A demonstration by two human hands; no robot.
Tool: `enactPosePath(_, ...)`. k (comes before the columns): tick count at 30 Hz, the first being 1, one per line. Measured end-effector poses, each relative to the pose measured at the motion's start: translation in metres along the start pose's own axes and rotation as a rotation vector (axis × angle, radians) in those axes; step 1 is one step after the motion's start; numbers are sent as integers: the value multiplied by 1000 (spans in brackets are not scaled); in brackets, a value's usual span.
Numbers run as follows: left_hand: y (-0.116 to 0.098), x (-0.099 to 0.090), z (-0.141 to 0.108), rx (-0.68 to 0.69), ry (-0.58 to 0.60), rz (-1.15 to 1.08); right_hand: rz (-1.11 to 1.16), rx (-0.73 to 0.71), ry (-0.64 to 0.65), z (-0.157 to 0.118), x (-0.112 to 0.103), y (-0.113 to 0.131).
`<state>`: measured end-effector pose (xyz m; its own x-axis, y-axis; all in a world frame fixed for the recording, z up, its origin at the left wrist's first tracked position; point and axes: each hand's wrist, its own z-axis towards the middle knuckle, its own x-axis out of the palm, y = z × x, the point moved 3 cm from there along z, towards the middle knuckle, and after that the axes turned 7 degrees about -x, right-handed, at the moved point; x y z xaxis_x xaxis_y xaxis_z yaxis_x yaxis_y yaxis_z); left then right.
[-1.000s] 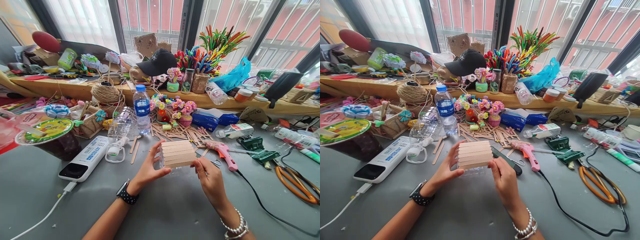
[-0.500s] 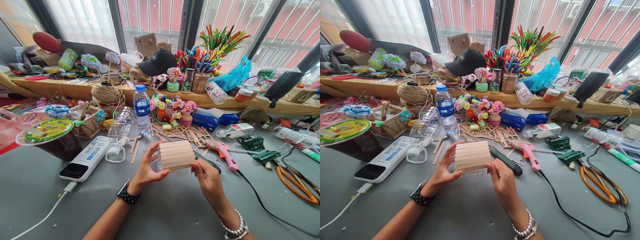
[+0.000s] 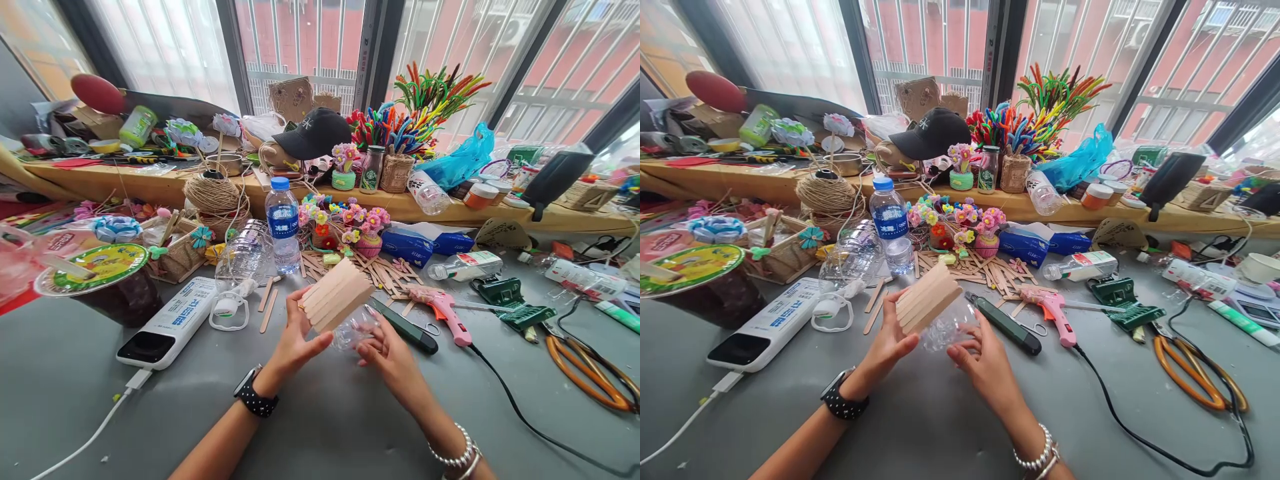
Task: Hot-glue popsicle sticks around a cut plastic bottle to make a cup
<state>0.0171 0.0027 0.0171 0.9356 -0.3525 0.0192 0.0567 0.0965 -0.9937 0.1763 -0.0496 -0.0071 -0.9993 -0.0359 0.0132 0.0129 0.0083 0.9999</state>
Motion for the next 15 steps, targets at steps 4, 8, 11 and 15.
enactPosePath(4, 4, 5, -4, 6, 144, 66, 173, -103, -3, 1, 3, -1)
enactPosePath(8, 7, 4, -2, 32, 220, 128, -28, -219, -140, 0, -4, 6)
enactPosePath(11, 7, 3, 0, 78, 251, 107, -255, -329, -223, -2, -6, 11)
enactPosePath(15, 8, 2, -1, 171, 198, 175, -528, -486, -272, -7, -2, 16)
